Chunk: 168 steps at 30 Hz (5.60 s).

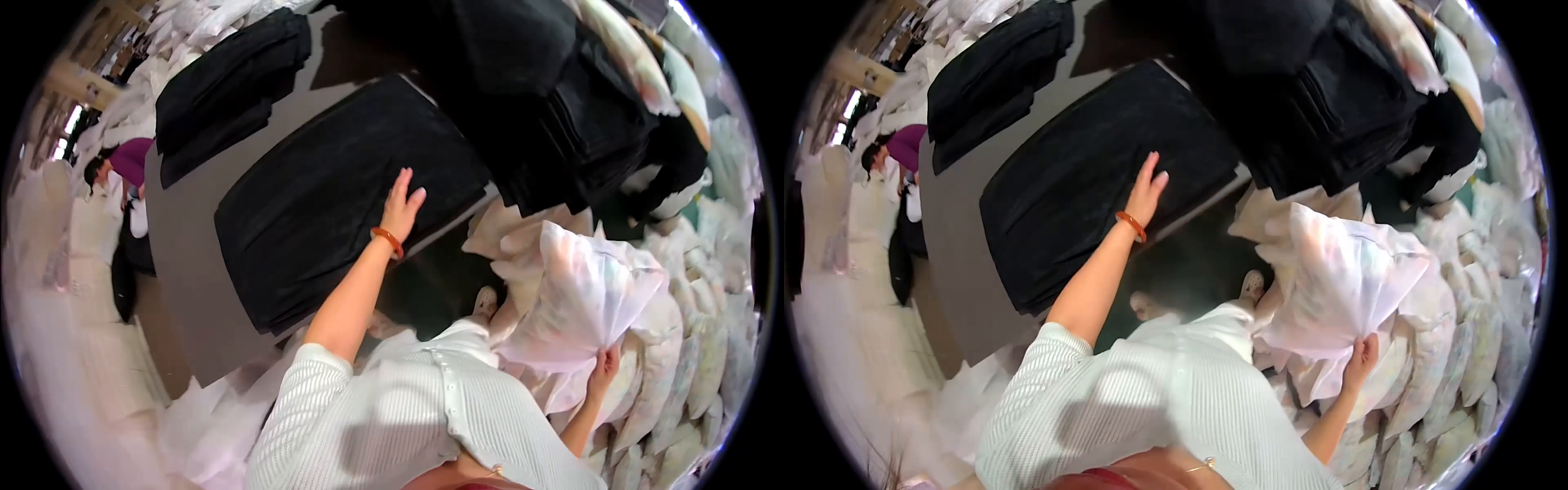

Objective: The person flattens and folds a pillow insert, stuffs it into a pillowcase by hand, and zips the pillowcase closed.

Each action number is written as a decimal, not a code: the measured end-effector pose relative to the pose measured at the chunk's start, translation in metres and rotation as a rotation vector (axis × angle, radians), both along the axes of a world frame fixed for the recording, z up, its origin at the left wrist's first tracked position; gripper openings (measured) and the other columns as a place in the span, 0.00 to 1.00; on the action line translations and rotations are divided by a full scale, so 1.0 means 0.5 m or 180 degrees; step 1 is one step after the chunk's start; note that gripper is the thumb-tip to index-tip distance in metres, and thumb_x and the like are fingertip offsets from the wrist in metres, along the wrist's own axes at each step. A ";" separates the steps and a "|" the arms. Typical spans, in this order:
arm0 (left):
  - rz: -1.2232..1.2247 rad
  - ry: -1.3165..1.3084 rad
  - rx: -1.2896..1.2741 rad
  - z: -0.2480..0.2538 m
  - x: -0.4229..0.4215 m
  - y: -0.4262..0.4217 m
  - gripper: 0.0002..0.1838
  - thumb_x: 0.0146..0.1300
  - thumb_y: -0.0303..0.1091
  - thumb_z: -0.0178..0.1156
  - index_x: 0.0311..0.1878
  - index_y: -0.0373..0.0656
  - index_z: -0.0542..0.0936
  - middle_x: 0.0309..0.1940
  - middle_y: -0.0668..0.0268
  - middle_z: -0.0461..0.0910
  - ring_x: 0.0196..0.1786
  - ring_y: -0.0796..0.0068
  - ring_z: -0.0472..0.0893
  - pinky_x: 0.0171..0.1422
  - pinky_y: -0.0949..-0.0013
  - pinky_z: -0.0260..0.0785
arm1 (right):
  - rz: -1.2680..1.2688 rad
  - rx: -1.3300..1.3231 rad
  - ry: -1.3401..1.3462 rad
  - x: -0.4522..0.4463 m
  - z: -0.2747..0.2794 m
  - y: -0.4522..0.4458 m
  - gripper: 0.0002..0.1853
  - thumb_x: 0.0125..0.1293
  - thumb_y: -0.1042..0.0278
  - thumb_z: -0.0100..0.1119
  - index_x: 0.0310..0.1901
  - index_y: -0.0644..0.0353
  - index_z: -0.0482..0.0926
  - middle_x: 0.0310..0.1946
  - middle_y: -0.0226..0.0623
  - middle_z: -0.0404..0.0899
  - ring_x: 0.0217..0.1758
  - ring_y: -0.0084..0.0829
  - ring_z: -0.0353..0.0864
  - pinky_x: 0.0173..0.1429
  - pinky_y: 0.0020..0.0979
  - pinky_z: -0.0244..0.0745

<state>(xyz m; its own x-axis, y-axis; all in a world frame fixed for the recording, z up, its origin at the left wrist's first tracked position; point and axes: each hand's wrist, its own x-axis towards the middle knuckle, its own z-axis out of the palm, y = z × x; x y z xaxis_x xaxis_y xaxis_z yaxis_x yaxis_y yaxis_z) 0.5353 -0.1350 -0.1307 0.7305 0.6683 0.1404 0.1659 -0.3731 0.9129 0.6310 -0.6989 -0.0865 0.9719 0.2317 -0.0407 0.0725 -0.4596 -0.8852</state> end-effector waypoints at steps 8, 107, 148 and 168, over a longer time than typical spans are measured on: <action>-0.1845 -0.0974 -0.2573 0.219 -0.276 -0.072 0.55 0.54 0.32 0.73 0.78 0.47 0.45 0.78 0.55 0.49 0.79 0.58 0.50 0.77 0.50 0.49 | -0.0223 0.1533 -0.2864 -0.085 0.365 0.399 0.17 0.67 0.71 0.51 0.54 0.73 0.75 0.54 0.47 0.78 0.55 0.34 0.76 0.62 0.35 0.69; -0.0211 -0.0125 0.2085 0.214 -0.166 0.198 0.26 0.61 0.39 0.63 0.61 0.43 0.72 0.61 0.59 0.71 0.66 0.57 0.68 0.74 0.53 0.54 | 0.1870 0.3538 0.3748 -0.047 0.077 0.973 0.24 0.69 0.56 0.52 0.61 0.62 0.72 0.55 0.44 0.78 0.58 0.39 0.77 0.62 0.36 0.72; -0.0543 0.1162 0.2862 0.209 -0.179 0.173 0.44 0.53 0.43 0.66 0.73 0.44 0.61 0.74 0.60 0.61 0.77 0.59 0.57 0.78 0.42 0.39 | 0.2381 0.3054 0.1901 -0.123 -0.049 0.996 0.22 0.72 0.64 0.54 0.64 0.61 0.69 0.56 0.37 0.76 0.55 0.30 0.80 0.61 0.31 0.74; -0.0278 0.3133 0.2447 0.259 -0.273 0.202 0.49 0.65 0.65 0.48 0.78 0.40 0.45 0.79 0.57 0.45 0.80 0.57 0.44 0.80 0.43 0.30 | 0.2380 0.0120 -0.1218 0.135 0.204 1.160 0.24 0.56 0.75 0.52 0.57 0.61 0.74 0.58 0.50 0.75 0.59 0.46 0.76 0.64 0.40 0.69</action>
<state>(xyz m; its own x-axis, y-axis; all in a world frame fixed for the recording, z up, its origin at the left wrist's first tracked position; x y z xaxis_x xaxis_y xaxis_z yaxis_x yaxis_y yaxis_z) 0.3990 -0.0339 -0.0010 0.7846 0.5996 -0.1578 0.6012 -0.7980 -0.0429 0.6985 -0.1191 0.0153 0.5069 0.8148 0.2812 0.6446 -0.1417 -0.7513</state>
